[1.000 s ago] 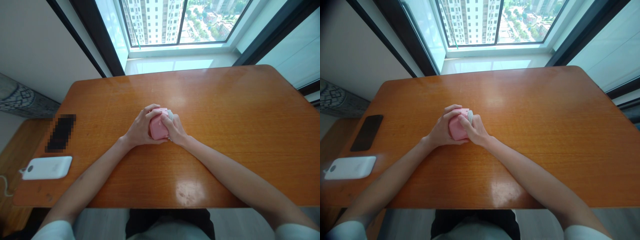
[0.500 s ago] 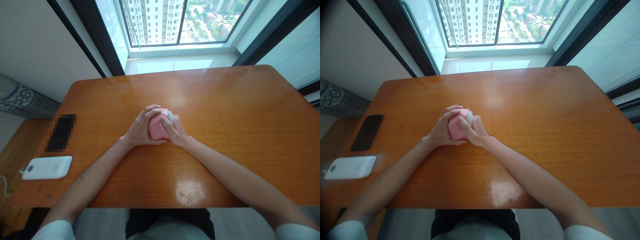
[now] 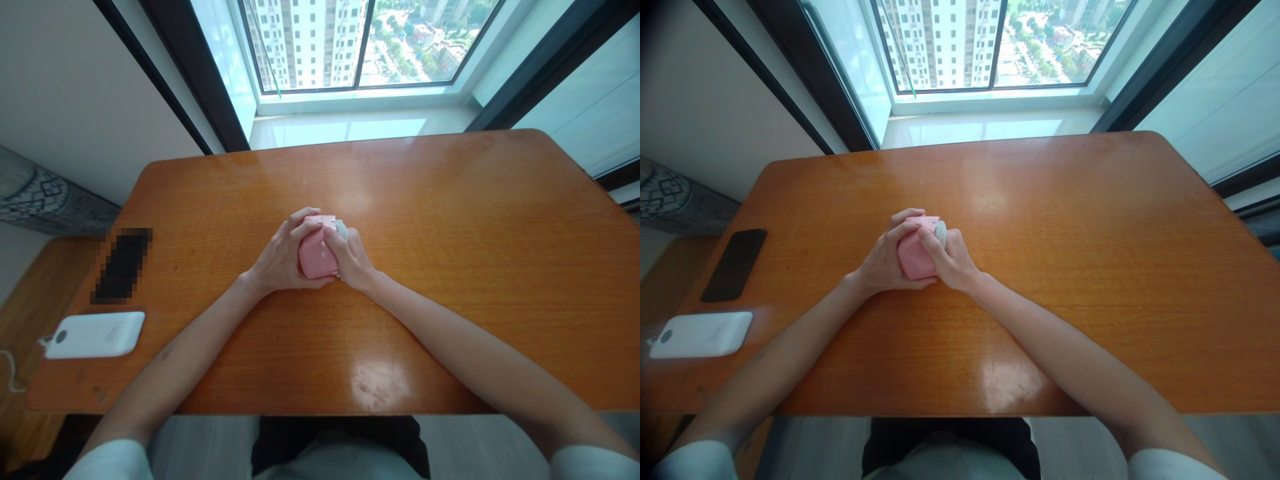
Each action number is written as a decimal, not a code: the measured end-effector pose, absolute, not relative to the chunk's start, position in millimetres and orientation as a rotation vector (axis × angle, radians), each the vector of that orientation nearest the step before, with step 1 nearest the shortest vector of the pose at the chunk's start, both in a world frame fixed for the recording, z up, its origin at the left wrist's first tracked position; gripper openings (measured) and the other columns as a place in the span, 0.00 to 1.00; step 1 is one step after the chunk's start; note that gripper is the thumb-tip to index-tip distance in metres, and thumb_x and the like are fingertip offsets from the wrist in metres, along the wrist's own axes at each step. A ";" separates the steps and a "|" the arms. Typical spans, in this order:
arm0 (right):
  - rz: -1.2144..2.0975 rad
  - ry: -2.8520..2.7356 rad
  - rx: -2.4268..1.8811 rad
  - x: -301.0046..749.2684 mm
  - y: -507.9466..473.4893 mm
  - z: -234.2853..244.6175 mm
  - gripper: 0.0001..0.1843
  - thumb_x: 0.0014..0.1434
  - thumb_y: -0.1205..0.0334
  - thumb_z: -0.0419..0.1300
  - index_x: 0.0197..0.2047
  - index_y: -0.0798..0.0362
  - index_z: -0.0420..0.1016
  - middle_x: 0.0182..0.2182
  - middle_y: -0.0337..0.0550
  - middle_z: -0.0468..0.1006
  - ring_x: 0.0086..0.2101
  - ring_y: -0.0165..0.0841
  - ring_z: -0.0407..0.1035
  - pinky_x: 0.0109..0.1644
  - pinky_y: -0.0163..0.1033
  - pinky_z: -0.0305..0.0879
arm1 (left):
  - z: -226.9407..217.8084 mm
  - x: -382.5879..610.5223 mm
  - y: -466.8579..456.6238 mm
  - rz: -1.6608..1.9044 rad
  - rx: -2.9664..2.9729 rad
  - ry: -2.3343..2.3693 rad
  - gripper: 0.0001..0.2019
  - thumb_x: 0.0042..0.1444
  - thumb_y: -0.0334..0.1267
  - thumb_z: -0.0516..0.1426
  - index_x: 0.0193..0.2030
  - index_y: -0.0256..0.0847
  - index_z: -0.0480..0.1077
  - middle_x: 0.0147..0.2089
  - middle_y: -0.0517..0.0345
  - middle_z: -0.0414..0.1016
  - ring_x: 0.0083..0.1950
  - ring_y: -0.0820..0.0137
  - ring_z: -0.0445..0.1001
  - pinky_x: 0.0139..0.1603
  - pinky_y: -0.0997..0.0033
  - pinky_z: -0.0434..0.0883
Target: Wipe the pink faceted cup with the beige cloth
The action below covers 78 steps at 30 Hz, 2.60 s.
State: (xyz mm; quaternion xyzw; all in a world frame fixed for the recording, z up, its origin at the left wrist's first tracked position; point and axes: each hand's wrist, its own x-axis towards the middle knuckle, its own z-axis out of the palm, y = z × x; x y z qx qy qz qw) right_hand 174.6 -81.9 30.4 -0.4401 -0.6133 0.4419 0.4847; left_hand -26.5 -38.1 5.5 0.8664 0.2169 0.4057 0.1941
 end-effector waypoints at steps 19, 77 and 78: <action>0.946 -1.598 -0.940 176.1 -80.8 24.3 0.37 0.74 0.25 0.52 0.29 0.49 0.66 0.23 0.35 0.65 0.24 0.29 0.58 0.29 0.40 0.55 | 11.2 -25.9 -41.9 1.191 2.364 0.616 0.57 0.45 0.64 0.80 0.77 0.51 0.61 0.71 0.41 0.72 0.70 0.46 0.78 0.71 0.42 0.78; 0.669 -1.858 -0.841 177.3 -77.9 21.5 0.37 0.75 0.27 0.50 0.26 0.48 0.61 0.21 0.36 0.65 0.23 0.29 0.57 0.30 0.40 0.52 | 3.0 -31.5 -39.0 1.035 2.067 0.571 0.55 0.54 0.67 0.75 0.81 0.55 0.55 0.76 0.38 0.72 0.66 0.48 0.83 0.62 0.45 0.83; 0.722 -1.824 -0.871 177.7 -77.9 21.8 0.37 0.75 0.26 0.49 0.26 0.48 0.63 0.22 0.36 0.66 0.24 0.29 0.58 0.30 0.40 0.53 | 1.4 -31.5 -36.9 1.086 2.138 0.526 0.60 0.49 0.68 0.77 0.82 0.57 0.53 0.80 0.38 0.67 0.71 0.43 0.79 0.67 0.39 0.81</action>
